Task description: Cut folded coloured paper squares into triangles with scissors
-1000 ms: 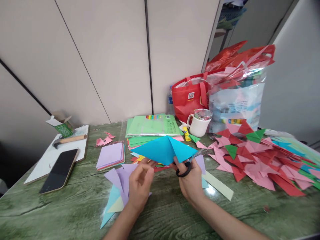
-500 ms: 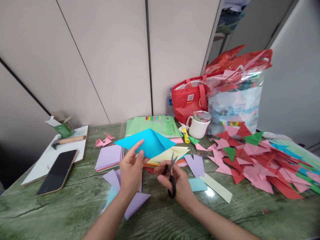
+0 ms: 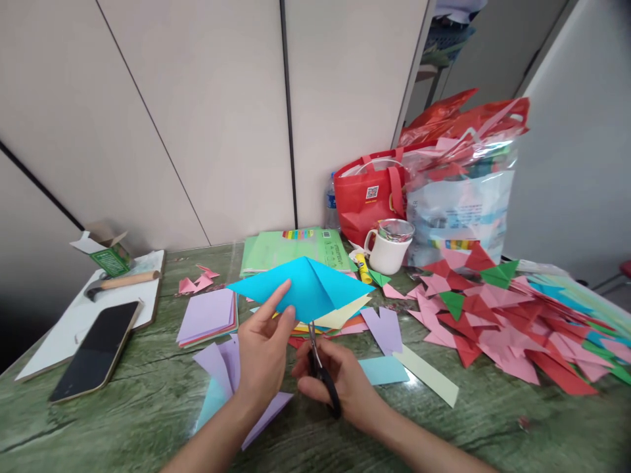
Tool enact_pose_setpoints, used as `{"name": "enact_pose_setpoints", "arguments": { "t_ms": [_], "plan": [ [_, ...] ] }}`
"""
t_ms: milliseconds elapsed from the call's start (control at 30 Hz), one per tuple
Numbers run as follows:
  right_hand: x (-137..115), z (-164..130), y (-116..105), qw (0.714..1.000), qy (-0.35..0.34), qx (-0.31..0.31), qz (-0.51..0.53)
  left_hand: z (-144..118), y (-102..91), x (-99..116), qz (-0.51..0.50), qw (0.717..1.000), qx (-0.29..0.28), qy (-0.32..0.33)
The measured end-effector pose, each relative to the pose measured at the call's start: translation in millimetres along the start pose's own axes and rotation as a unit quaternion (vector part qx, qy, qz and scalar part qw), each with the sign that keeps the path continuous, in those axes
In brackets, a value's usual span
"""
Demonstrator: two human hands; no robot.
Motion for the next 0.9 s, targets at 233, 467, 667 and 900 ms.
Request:
{"name": "enact_pose_setpoints", "arguments": {
  "t_ms": [233,467,667,900],
  "plan": [
    [-7,-2,7,0.999,-0.019,-0.038,0.012,-3,4.7,-6,0.019,0.998,-0.031,-0.044],
    [-12,-1,12,0.998,-0.021,-0.057,0.027,-4,3.7,2,0.04,0.998,-0.033,-0.036],
    [-5,-2,7,0.999,-0.018,-0.033,0.007,-5,3.3,5,0.065,0.997,-0.045,-0.019],
    [-4,-2,7,1.0,-0.011,-0.028,0.007,-6,7.0,11,0.081,0.996,-0.049,-0.007]
  ]
}}
Point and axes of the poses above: each hand's wrist, its own z-axis towards the middle knuckle, its own y-axis out of the palm, x = y × z, the point moved 10 cm from there along z, towards the middle knuckle, and after that the axes turned 10 degrees about -x, right-handed, at the moved point
